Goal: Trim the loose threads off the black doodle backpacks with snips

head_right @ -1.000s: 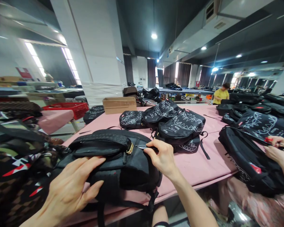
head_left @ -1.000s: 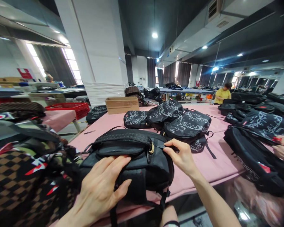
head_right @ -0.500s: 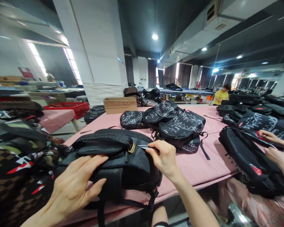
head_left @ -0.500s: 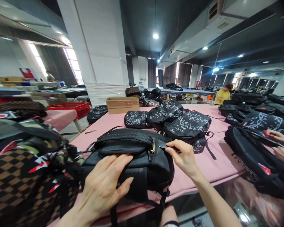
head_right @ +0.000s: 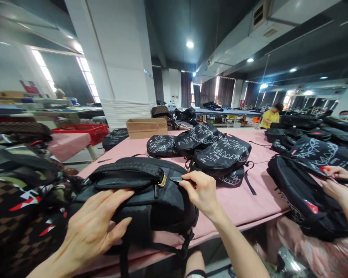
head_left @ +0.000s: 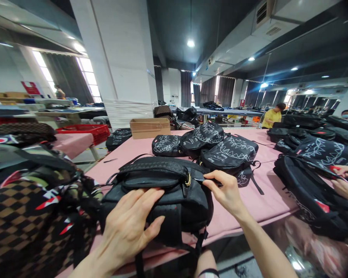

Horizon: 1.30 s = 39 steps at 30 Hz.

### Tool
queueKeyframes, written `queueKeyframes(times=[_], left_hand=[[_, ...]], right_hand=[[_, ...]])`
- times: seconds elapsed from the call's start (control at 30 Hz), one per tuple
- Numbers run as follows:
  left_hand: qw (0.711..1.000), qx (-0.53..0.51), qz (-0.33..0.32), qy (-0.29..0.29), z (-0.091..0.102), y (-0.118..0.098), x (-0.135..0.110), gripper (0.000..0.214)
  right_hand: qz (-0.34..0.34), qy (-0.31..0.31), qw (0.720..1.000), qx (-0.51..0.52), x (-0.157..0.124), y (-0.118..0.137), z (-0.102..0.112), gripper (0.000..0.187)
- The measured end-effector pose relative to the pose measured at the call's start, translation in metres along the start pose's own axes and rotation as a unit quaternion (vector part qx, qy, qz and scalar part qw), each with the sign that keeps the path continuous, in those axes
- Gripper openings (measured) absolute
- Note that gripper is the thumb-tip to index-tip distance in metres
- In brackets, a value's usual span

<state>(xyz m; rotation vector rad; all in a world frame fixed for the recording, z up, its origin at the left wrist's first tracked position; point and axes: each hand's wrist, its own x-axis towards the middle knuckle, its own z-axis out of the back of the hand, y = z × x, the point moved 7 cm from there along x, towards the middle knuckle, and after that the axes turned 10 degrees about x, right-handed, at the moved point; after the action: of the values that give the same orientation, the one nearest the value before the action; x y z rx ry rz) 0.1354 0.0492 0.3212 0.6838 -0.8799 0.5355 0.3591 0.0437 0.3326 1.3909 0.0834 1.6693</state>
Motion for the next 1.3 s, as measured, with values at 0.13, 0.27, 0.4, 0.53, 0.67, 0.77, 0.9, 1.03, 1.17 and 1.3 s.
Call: queueKeyframes(times=[0.13,0.27,0.4,0.53,0.67,0.77,0.9,1.03,1.17,1.3], left_hand=[[1.0,-0.004,0.005,-0.004,0.0,0.001,0.0,0.035],[1.0,-0.006,0.004,-0.007,-0.001,0.001,0.0,0.035],[1.0,-0.003,-0.002,-0.009,-0.001,0.0,-0.002,0.035],[1.0,-0.006,-0.001,-0.011,0.002,-0.001,0.002,0.034],[1.0,0.0,-0.005,-0.019,0.006,-0.002,0.008,0.033],[0.999,0.01,-0.004,-0.034,0.009,-0.003,0.007,0.037],[0.999,0.036,-0.014,-0.023,0.008,-0.01,0.007,0.039],[0.998,0.053,0.013,0.024,0.0,-0.01,0.019,0.045],[1.0,0.011,0.004,0.003,0.004,-0.007,0.024,0.045],[0.996,-0.027,-0.031,-0.079,0.016,-0.004,0.01,0.035]], right_hand=[[-0.02,-0.004,1.0,0.018,0.0,-0.005,0.002,0.013],[-0.038,-0.001,0.999,0.035,-0.003,-0.009,0.003,0.012],[-0.029,0.005,0.999,0.032,-0.003,-0.006,-0.001,0.012],[-0.039,0.005,0.999,0.029,0.0,-0.007,-0.002,0.014],[-0.076,-0.001,0.996,0.056,-0.002,-0.013,-0.001,0.014],[-0.06,0.023,0.997,0.052,-0.001,-0.012,-0.002,0.014],[-0.072,-0.02,0.992,0.098,0.021,-0.013,0.001,0.017],[-0.042,0.037,0.986,0.158,0.062,0.016,-0.03,0.029],[-0.024,0.124,0.982,0.143,0.084,0.045,-0.064,0.024],[-0.074,0.142,0.977,0.141,0.084,0.042,-0.072,0.028]])
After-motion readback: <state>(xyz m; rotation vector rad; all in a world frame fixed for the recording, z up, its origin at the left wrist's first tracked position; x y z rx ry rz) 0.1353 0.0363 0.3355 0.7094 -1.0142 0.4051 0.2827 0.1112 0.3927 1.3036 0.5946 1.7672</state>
